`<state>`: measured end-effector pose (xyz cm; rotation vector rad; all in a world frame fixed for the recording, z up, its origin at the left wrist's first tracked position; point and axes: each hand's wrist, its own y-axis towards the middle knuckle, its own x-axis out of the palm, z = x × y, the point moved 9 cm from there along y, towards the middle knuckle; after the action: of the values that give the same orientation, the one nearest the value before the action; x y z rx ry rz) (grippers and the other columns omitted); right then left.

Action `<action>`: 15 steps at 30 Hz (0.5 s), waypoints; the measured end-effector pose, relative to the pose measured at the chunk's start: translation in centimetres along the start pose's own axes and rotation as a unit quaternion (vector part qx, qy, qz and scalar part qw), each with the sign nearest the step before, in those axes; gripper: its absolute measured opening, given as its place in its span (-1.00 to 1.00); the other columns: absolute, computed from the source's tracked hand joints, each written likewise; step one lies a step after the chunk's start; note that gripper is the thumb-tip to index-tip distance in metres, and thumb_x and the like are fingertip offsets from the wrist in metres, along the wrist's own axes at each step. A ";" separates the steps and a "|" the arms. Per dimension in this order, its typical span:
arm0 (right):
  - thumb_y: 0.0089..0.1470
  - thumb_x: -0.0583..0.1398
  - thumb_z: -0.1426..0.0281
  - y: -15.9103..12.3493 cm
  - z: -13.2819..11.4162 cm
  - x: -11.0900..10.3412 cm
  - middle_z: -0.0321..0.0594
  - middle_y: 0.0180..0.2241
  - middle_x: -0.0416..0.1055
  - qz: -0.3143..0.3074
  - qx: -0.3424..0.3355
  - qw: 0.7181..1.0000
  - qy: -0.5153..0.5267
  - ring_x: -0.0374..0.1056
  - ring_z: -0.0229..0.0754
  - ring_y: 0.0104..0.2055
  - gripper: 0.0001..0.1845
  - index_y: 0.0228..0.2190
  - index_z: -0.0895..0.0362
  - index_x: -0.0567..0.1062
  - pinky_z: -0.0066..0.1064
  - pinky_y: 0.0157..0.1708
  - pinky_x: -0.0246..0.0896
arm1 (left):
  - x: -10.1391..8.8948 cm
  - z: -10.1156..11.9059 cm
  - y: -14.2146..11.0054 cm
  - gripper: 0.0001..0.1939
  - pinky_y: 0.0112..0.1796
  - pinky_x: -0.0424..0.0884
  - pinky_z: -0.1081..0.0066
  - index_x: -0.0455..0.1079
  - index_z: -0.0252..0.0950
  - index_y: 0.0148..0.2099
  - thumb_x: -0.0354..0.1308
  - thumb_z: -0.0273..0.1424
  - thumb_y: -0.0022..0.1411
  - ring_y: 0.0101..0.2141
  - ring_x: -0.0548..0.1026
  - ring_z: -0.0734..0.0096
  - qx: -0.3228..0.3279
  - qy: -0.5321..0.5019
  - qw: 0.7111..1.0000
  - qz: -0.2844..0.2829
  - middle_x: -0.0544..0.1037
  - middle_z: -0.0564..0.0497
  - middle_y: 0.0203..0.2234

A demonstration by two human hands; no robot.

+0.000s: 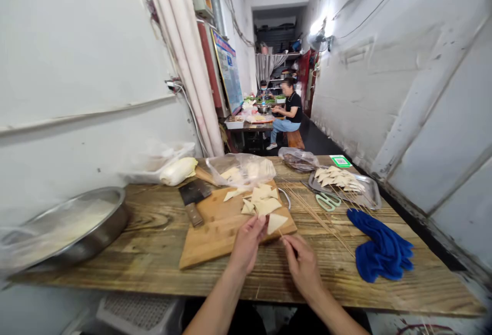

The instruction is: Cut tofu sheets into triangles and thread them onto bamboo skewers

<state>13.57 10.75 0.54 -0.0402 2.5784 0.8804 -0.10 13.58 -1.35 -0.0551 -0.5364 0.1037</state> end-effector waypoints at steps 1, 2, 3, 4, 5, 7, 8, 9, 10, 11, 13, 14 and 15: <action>0.15 0.01 0.44 -0.6 -0.2 1.0 -0.19 -0.41 0.40 -0.007 0.002 1.000 0.013 0.32 -0.22 -0.33 -0.77 -0.31 0.14 0.47 -0.43 -0.32 0.22 | 0.0 0.1 -0.1 -0.61 -0.08 0.32 0.30 0.45 -0.42 -0.17 0.26 -0.26 -0.03 -0.21 0.49 0.29 -0.005 -0.017 1.000 0.002 0.55 -0.18 -0.25; 0.15 0.01 0.45 -1.0 -0.4 1.7 -0.19 -0.40 0.40 -0.015 0.004 1.000 0.022 0.32 -0.22 -0.33 -0.77 -0.31 0.14 0.46 -0.43 -0.31 0.22 | -0.3 0.2 -0.2 -0.62 -0.10 0.34 0.32 0.46 -0.42 -0.19 0.28 -0.29 -0.05 -0.25 0.50 0.30 -0.007 -0.030 0.999 0.013 0.56 -0.17 -0.28; 0.15 0.01 0.45 -1.2 -0.4 2.3 -0.19 -0.40 0.39 -0.023 0.006 0.999 0.028 0.31 -0.22 -0.32 -0.78 -0.32 0.14 0.46 -0.43 -0.31 0.22 | -0.8 0.3 -0.3 -0.62 -0.13 0.35 0.33 0.46 -0.43 -0.20 0.30 -0.31 -0.08 -0.28 0.51 0.31 -0.008 -0.039 0.999 0.030 0.56 -0.15 -0.31; 0.15 0.01 0.46 -1.4 -0.5 2.7 -0.19 -0.41 0.39 -0.031 0.006 0.999 0.031 0.31 -0.22 -0.33 -0.78 -0.33 0.14 0.46 -0.43 -0.32 0.21 | -1.4 0.3 -0.4 -0.63 -0.15 0.37 0.35 0.47 -0.43 -0.22 0.32 -0.33 -0.11 -0.31 0.51 0.33 -0.009 -0.047 0.998 0.049 0.57 -0.14 -0.35; 0.15 0.01 0.46 -1.4 -0.5 3.0 -0.19 -0.42 0.38 -0.038 0.005 0.999 0.034 0.31 -0.22 -0.33 -0.78 -0.34 0.15 0.46 -0.43 -0.32 0.21 | -1.9 0.2 -0.5 -0.64 -0.18 0.38 0.36 0.47 -0.43 -0.24 0.33 -0.35 -0.13 -0.33 0.51 0.34 -0.008 -0.053 0.996 0.065 0.57 -0.12 -0.38; 0.16 0.01 0.46 -1.5 -0.5 3.3 -0.19 -0.43 0.37 -0.048 0.002 0.998 0.037 0.30 -0.22 -0.34 -0.78 -0.34 0.15 0.45 -0.42 -0.33 0.20 | -2.5 0.2 -0.6 -0.64 -0.21 0.40 0.38 0.47 -0.43 -0.24 0.34 -0.38 -0.14 -0.36 0.52 0.36 -0.003 -0.065 0.995 0.080 0.57 -0.11 -0.40; 0.16 0.01 0.46 -1.5 -0.6 3.3 -0.19 -0.43 0.37 -0.050 0.000 0.998 0.038 0.30 -0.22 -0.34 -0.78 -0.33 0.15 0.45 -0.42 -0.33 0.20 | -2.6 0.2 -0.7 -0.64 -0.22 0.40 0.38 0.47 -0.43 -0.24 0.34 -0.38 -0.14 -0.36 0.52 0.36 0.001 -0.071 0.994 0.085 0.57 -0.11 -0.41; 0.16 0.01 0.47 -1.5 -0.6 3.4 -0.19 -0.42 0.37 -0.049 -0.002 0.998 0.039 0.30 -0.22 -0.34 -0.78 -0.32 0.16 0.45 -0.42 -0.32 0.20 | -2.7 0.2 -0.7 -0.65 -0.23 0.41 0.39 0.47 -0.43 -0.25 0.34 -0.39 -0.15 -0.37 0.52 0.36 0.005 -0.076 0.993 0.089 0.58 -0.10 -0.41; 0.16 0.01 0.47 -1.6 -0.7 3.3 -0.19 -0.42 0.37 -0.048 -0.004 0.998 0.039 0.30 -0.22 -0.34 -0.78 -0.31 0.16 0.46 -0.42 -0.32 0.20 | -2.8 0.2 -0.8 -0.65 -0.23 0.41 0.39 0.47 -0.43 -0.25 0.34 -0.39 -0.15 -0.37 0.52 0.36 0.008 -0.081 0.992 0.094 0.58 -0.10 -0.42; 0.16 0.01 0.47 -1.6 -0.8 3.3 -0.19 -0.41 0.37 -0.045 -0.005 0.998 0.039 0.30 -0.22 -0.33 -0.78 -0.30 0.16 0.46 -0.42 -0.32 0.21 | -2.8 0.2 -0.8 -0.65 -0.24 0.42 0.40 0.47 -0.43 -0.26 0.35 -0.40 -0.15 -0.38 0.52 0.36 0.009 -0.085 0.991 0.099 0.58 -0.11 -0.42; 0.16 0.01 0.46 -1.7 -1.0 3.3 -0.18 -0.42 0.37 -0.042 -0.006 0.998 0.039 0.30 -0.22 -0.34 -0.77 -0.30 0.15 0.46 -0.42 -0.33 0.21 | -2.8 0.2 -0.7 -0.66 -0.25 0.42 0.40 0.47 -0.43 -0.27 0.35 -0.40 -0.16 -0.38 0.52 0.36 0.008 -0.092 0.990 0.105 0.58 -0.11 -0.43; 0.16 0.01 0.46 -1.8 -1.1 3.3 -0.19 -0.42 0.37 -0.041 -0.004 0.998 0.038 0.30 -0.22 -0.34 -0.77 -0.29 0.15 0.47 -0.42 -0.34 0.21 | -2.7 0.1 -0.7 -0.66 -0.25 0.42 0.40 0.47 -0.43 -0.27 0.35 -0.40 -0.16 -0.38 0.52 0.36 0.007 -0.096 0.990 0.104 0.58 -0.11 -0.43; 0.16 0.01 0.46 -1.8 -1.1 3.3 -0.19 -0.43 0.36 -0.042 -0.002 0.998 0.037 0.30 -0.22 -0.35 -0.76 -0.29 0.15 0.47 -0.42 -0.35 0.21 | -2.7 0.1 -0.7 -0.66 -0.26 0.43 0.41 0.47 -0.43 -0.27 0.35 -0.40 -0.16 -0.38 0.52 0.36 0.006 -0.099 0.990 0.103 0.58 -0.11 -0.43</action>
<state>10.43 8.97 -0.97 -0.1850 2.6213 0.8692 -2.37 12.62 -2.57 -0.0886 -0.7269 0.3166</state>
